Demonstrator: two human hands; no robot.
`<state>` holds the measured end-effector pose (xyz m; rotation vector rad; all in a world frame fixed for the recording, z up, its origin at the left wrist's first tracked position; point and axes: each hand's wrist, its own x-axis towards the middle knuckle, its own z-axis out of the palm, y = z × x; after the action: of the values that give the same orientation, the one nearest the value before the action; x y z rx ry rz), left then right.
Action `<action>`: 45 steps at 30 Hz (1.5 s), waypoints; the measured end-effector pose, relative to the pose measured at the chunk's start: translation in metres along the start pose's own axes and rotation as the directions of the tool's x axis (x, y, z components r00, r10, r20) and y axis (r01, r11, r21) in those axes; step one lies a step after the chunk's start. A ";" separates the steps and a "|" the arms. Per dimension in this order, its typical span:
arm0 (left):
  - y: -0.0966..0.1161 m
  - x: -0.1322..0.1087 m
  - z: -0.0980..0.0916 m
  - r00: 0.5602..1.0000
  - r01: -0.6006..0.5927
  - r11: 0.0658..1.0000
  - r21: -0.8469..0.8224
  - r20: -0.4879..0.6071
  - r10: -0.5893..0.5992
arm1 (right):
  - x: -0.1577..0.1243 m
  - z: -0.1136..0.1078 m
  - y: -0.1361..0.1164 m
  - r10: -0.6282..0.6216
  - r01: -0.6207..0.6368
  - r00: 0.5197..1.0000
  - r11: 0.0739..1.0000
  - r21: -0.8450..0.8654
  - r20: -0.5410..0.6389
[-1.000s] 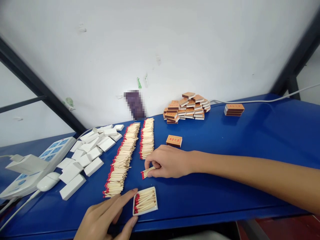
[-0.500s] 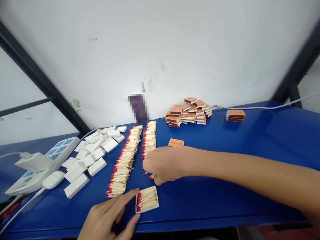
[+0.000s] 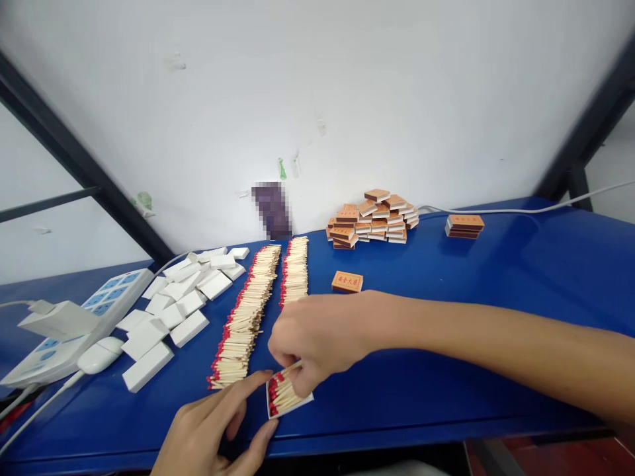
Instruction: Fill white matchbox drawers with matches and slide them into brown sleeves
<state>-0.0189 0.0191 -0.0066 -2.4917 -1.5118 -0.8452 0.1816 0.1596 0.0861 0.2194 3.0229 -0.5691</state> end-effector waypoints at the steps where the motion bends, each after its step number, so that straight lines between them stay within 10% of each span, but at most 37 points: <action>1: 0.000 0.000 0.000 1.000 0.006 1.000 0.000 -0.003 -0.006 | 0.000 0.002 -0.004 -0.013 0.013 1.000 1.000 0.012 0.011; 10: 0.003 0.002 -0.004 1.000 0.022 1.000 0.008 -0.009 -0.021 | 0.001 0.015 -0.027 0.028 -0.021 0.998 0.990 -0.136 0.052; 45: -0.002 0.003 -0.001 0.990 -0.079 0.995 0.063 -0.114 0.086 | 0.003 0.008 -0.007 -0.015 -0.010 0.997 0.954 0.301 0.080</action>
<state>-0.0197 0.0221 -0.0047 -2.3998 -1.3670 -0.9021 0.1776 0.1504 0.0810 0.2003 2.8452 -1.0131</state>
